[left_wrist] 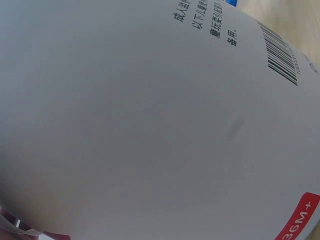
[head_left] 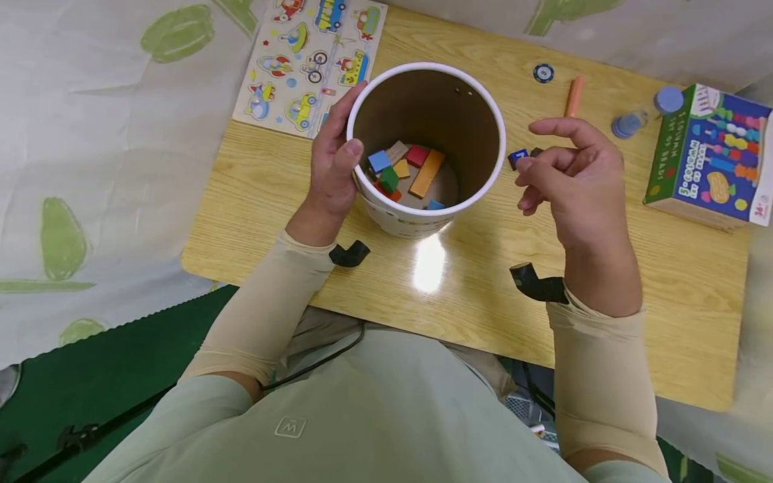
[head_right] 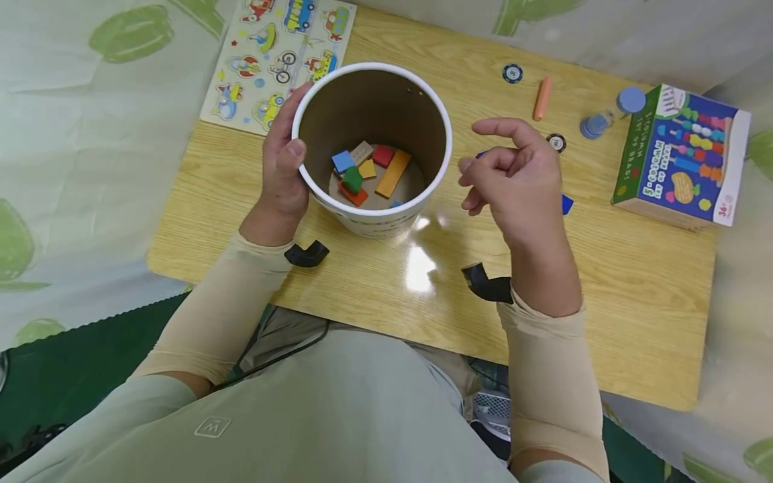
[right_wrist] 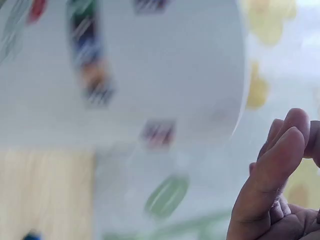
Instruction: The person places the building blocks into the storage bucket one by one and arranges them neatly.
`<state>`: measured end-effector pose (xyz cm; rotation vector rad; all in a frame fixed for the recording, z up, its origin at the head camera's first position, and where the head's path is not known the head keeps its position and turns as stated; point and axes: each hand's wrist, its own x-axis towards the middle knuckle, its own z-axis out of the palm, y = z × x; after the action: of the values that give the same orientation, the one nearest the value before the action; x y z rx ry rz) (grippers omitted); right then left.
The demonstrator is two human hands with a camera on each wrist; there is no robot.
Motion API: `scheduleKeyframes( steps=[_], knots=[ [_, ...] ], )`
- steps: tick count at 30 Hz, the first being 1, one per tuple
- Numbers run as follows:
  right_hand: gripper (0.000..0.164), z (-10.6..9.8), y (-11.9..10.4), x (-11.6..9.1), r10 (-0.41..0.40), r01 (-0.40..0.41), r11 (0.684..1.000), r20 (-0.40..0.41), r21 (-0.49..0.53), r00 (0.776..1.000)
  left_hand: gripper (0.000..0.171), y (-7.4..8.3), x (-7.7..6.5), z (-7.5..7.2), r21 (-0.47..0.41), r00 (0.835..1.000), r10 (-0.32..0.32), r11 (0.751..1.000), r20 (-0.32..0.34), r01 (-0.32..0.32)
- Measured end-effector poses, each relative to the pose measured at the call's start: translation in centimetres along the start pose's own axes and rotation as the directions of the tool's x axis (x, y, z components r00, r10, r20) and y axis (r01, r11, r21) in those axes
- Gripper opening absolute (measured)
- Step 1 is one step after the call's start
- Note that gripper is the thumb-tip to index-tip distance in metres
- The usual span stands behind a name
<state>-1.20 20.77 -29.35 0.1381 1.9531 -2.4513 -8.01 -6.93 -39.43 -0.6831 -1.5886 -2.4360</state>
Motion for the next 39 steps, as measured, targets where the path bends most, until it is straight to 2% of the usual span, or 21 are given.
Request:
scheduleKeyframes(
  steps=[3,5,7,9,12,14,16,19,23,26,32,39],
  knots=[
    [0.04,-3.6,1.4,0.5,0.025,-0.024,1.0,-0.122,0.012,0.992,0.073,0.0,0.0,-0.1,0.024,1.0,0.0,1.0,-0.007,0.0],
    [0.043,-6.6,2.7,0.8,0.079,-0.071,0.997,-0.229,0.043,0.97,0.073,-0.1,0.0,-0.1,0.028,1.0,-0.001,1.0,-0.004,0.001],
    [0.044,-9.6,4.3,0.8,0.161,-0.138,0.986,-0.346,0.091,0.925,0.072,-0.1,0.0,-0.1,0.023,1.0,0.001,1.0,0.002,-0.001],
    [0.045,-12.5,6.3,0.5,0.24,-0.201,0.97,-0.443,0.134,0.864,0.072,-0.1,0.0,-0.1,0.022,1.0,0.0,1.0,0.005,0.0],
    [0.045,-15.8,9.4,-0.1,0.346,-0.277,0.938,-0.527,0.209,0.776,0.072,-0.1,0.0,0.1,0.019,1.0,-0.002,1.0,0.001,0.002],
    [0.045,-17.3,10.9,-0.4,0.384,-0.297,0.923,-0.546,0.245,0.745,0.072,0.0,0.0,0.1,0.017,1.0,-0.001,1.0,-0.001,0.001],
    [0.047,-18.3,11.5,-0.4,0.404,-0.306,0.914,-0.547,0.266,0.733,0.071,0.0,0.1,0.2,0.021,1.0,0.004,1.0,-0.002,-0.004],
    [0.051,-19.0,11.5,0.0,0.423,-0.341,0.906,-0.535,0.251,0.732,0.07,0.2,0.2,0.2,0.029,1.0,0.014,0.999,-0.002,-0.014],
    [0.051,-19.3,11.4,0.6,0.462,-0.425,0.883,-0.515,0.198,0.722,0.07,0.1,0.1,0.2,0.031,1.0,0.017,0.999,-0.001,-0.017],
    [0.046,-19.2,11.4,0.7,0.477,-0.454,0.873,-0.51,0.177,0.716,0.069,0.1,0.1,0.2,0.024,1.0,0.021,0.999,0.004,-0.021],
    [0.034,-18.6,11.5,0.0,0.459,-0.438,0.882,-0.521,0.172,0.72,0.067,0.0,0.1,0.2,0.006,1.0,0.019,1.0,0.006,-0.019],
    [0.024,-17.7,11.6,-0.5,0.448,-0.428,0.889,-0.505,0.163,0.738,0.068,0.1,0.1,0.3,-0.006,1.0,0.021,1.0,0.002,-0.021]
  ],
)
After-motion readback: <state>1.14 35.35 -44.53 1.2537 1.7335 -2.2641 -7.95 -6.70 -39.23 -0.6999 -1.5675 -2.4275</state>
